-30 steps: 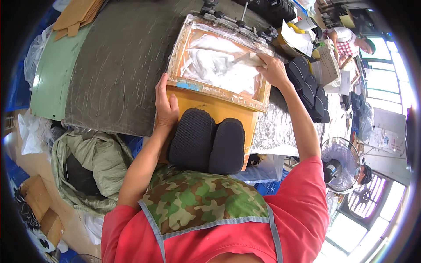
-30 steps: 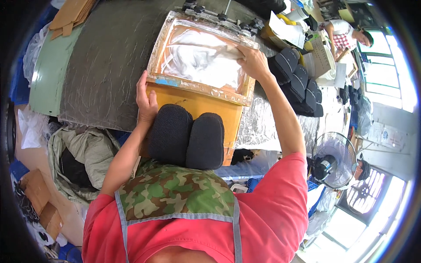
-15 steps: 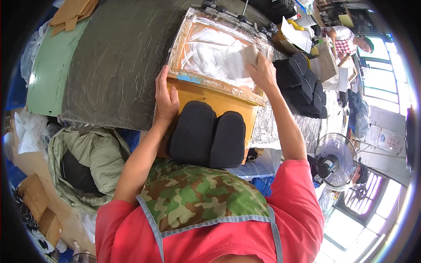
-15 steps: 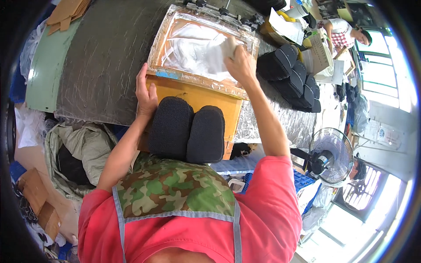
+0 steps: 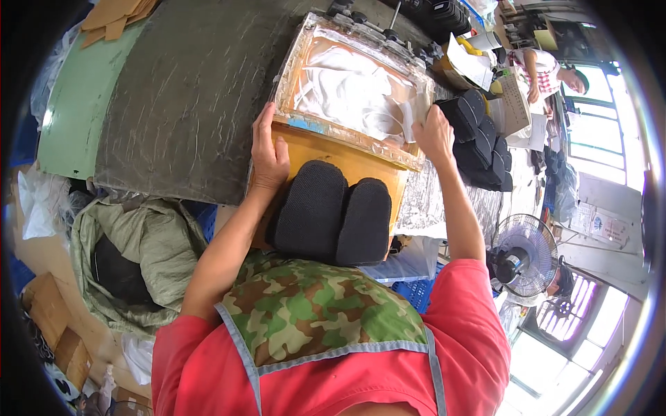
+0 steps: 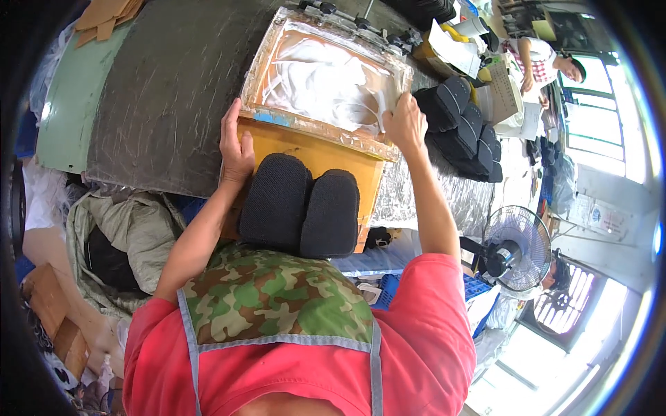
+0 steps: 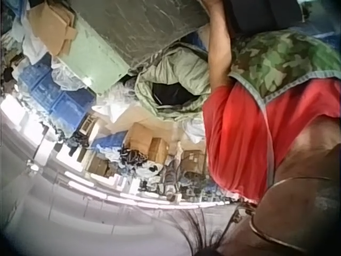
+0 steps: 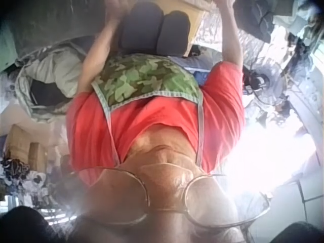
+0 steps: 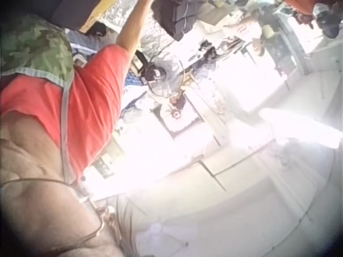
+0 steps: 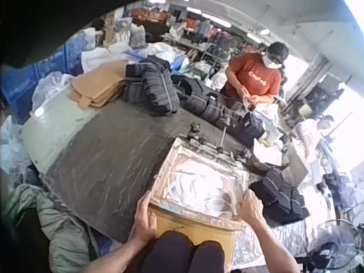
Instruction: The worker applies adhesive or primer to shoe components using a screen applicator, checks production records, and packs components into bags.
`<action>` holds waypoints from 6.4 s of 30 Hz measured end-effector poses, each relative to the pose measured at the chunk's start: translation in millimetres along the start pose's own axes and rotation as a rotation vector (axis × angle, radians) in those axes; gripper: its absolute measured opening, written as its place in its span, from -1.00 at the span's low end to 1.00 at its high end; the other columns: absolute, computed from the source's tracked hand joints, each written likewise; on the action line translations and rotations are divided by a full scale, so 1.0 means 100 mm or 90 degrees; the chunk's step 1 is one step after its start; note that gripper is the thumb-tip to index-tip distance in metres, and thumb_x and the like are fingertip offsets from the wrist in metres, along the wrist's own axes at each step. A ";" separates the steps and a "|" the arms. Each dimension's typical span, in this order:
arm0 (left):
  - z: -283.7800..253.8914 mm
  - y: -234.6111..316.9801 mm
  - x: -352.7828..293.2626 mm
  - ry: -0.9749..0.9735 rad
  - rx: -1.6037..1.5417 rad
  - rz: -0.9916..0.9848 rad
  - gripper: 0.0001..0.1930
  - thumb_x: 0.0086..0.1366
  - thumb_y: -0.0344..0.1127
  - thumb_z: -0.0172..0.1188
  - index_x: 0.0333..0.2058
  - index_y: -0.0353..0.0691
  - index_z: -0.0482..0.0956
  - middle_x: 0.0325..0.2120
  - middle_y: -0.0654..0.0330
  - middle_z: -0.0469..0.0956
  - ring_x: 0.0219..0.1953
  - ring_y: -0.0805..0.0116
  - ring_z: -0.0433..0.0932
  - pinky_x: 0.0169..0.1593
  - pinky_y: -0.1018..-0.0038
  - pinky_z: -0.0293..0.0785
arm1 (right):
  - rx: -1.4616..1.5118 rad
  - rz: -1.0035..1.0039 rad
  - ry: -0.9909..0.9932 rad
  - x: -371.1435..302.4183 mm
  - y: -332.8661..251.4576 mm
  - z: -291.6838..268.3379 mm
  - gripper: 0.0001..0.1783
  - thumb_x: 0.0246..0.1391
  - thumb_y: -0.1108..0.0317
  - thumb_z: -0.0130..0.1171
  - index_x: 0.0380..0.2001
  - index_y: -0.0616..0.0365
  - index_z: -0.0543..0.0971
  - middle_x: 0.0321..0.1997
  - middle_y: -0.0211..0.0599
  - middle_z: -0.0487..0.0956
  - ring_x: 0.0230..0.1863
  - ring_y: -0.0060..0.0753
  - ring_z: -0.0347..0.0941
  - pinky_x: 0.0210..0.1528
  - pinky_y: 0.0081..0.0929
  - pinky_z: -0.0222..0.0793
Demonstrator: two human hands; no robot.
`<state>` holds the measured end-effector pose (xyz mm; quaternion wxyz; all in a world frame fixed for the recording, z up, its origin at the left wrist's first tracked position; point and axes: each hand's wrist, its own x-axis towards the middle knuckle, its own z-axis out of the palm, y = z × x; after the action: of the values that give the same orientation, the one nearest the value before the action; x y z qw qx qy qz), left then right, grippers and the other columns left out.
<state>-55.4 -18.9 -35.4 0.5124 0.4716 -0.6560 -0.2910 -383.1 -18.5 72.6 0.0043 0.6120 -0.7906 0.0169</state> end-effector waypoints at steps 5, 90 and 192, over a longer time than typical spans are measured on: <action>0.00 0.01 0.00 0.006 -0.006 -0.011 -0.37 0.10 -0.60 -0.17 0.23 -0.36 0.16 0.18 -0.12 0.24 0.24 -0.01 0.24 0.32 0.24 0.13 | 0.138 0.034 0.014 -0.16 -0.43 0.08 -0.54 -0.13 0.25 0.10 -0.19 0.36 0.36 -0.19 0.25 0.50 -0.16 0.30 0.47 -0.08 0.04 0.36; 0.10 0.03 -0.02 0.007 -0.037 -0.060 -0.39 0.08 -0.60 -0.20 0.20 -0.39 0.20 0.16 -0.11 0.27 0.19 0.00 0.29 0.25 0.23 0.24 | 0.184 -0.600 0.021 0.72 -1.00 0.08 -0.70 -0.21 0.67 0.14 -0.44 -0.04 0.61 -0.30 -0.53 0.56 -0.03 -0.36 0.37 0.20 -0.30 0.15; 0.05 -0.01 -0.02 -0.004 -0.007 -0.033 -0.37 0.08 -0.66 -0.21 0.22 -0.38 0.17 0.18 -0.10 0.24 0.26 0.04 0.22 0.32 0.23 0.16 | 0.082 -0.323 -0.236 0.49 0.18 -0.33 -0.61 -0.26 0.54 0.19 -0.22 0.13 0.54 -0.22 -0.13 0.59 -0.13 -0.05 0.51 -0.06 -0.27 0.38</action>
<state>-59.2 -18.4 -38.6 0.5052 0.4845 -0.6435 -0.3096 -413.0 -60.7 106.1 -0.1744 0.7813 -0.5975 -0.0462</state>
